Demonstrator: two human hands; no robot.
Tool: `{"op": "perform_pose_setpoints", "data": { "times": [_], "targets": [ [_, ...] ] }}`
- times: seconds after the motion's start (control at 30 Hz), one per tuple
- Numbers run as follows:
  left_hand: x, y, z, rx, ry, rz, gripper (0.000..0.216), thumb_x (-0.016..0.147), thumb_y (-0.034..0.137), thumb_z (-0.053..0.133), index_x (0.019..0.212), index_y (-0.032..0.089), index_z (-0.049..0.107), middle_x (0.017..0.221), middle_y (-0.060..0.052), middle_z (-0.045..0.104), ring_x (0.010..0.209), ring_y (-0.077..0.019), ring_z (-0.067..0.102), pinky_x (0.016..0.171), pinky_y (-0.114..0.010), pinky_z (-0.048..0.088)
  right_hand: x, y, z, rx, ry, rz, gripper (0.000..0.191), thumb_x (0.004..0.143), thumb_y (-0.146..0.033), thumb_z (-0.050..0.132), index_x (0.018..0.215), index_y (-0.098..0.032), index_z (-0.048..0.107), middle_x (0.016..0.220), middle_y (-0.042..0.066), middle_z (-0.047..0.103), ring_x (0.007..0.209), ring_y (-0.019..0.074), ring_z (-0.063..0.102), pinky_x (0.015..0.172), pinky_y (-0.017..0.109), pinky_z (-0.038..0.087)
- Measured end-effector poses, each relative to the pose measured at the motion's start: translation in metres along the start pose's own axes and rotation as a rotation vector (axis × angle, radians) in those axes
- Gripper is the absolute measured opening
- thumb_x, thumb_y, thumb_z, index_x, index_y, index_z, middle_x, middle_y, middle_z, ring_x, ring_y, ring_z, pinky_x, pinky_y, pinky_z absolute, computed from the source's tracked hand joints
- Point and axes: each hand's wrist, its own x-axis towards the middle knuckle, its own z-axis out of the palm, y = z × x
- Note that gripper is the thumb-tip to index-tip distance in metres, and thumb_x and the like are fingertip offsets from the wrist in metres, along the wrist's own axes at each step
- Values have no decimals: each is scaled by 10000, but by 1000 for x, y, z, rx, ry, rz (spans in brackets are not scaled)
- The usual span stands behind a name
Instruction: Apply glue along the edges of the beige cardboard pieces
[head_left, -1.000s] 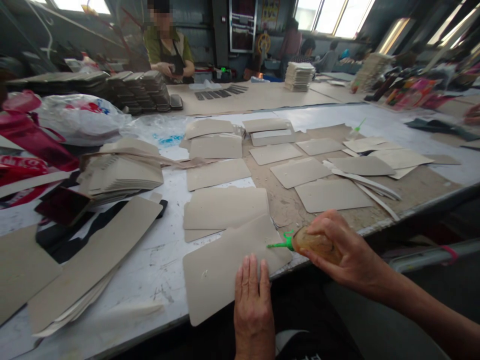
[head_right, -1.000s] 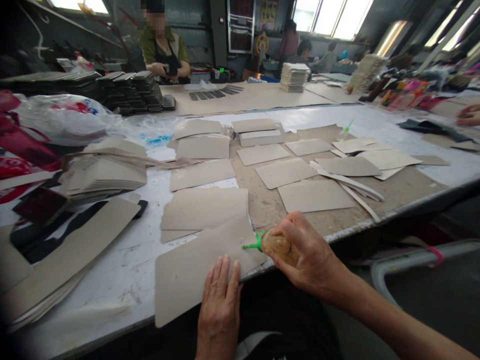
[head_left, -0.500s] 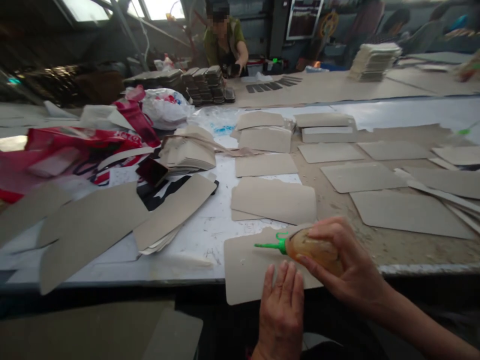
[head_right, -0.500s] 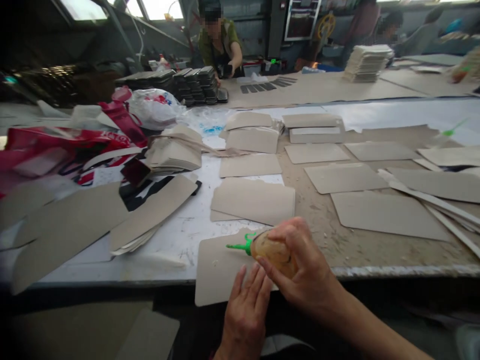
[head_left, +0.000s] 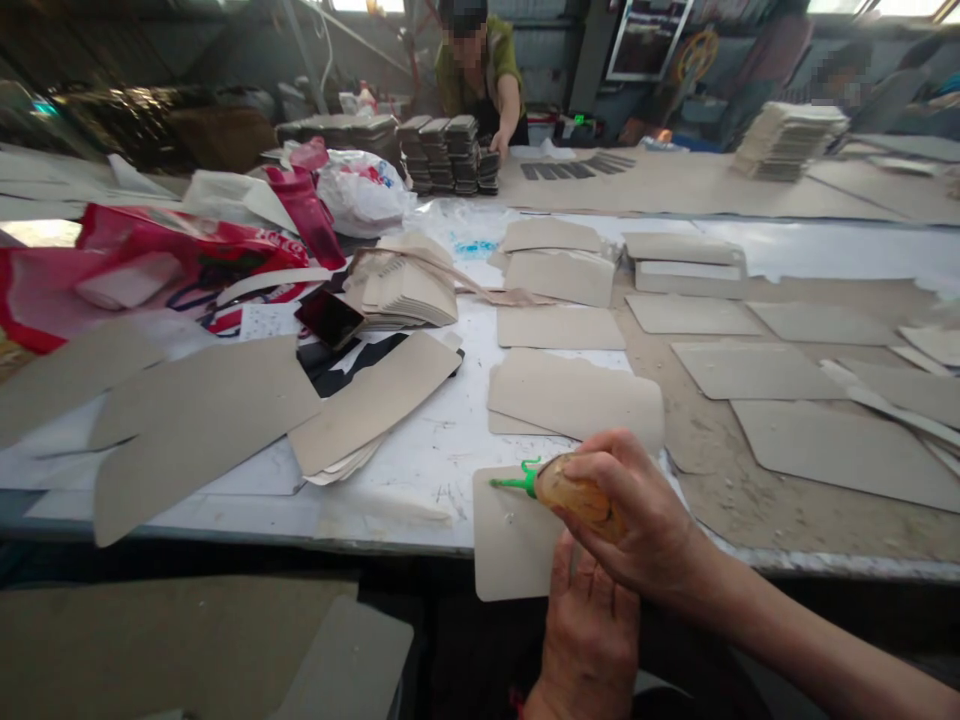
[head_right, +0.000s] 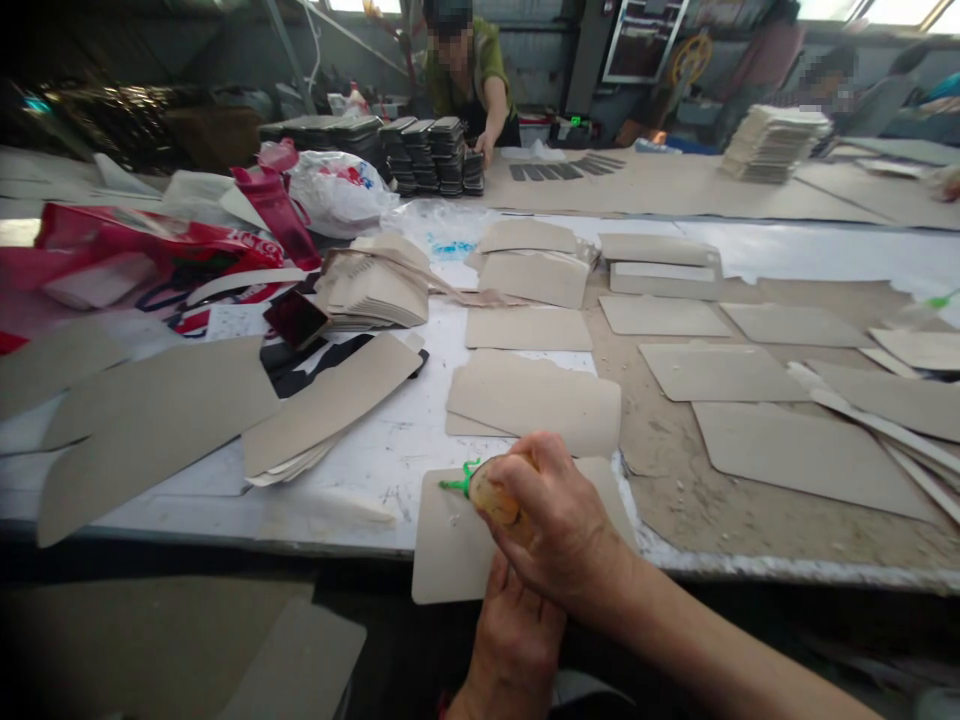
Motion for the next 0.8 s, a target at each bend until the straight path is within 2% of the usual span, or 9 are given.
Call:
{"op": "perform_pose_setpoints", "data": {
  "times": [0.13,0.47,0.67,0.8],
  "targets": [
    [5,0,-5,-22,-2,-18,294,954,158,427,1132,107,655,1244,-80,664,1337,-224,467,1206,-438,235,-2,1,-9,-32,-24,1,257,830,-85,604,1020,-228,509,972,60,489,877,199,537,713,322,539],
    [2,0,-1,-29,-16,-4,339,952,79,357,1071,77,675,1167,-81,703,1188,-202,602,1207,-446,217,-16,9,-31,-142,-6,21,237,825,-113,604,1011,-227,511,965,69,501,854,199,545,700,311,537],
    [4,-2,-3,-1,-29,42,357,936,44,343,1075,73,671,1166,-103,701,1213,-210,586,1190,-453,265,-29,19,-49,-199,28,67,207,847,-131,587,1002,-249,516,970,62,504,869,195,547,728,301,531],
    [4,-3,-4,-9,-58,48,365,933,21,337,1081,65,668,1161,-112,702,1212,-208,587,1201,-447,243,-42,28,-60,-221,25,109,209,849,-135,595,1009,-240,511,987,66,491,883,198,537,742,311,525]
  ]
}}
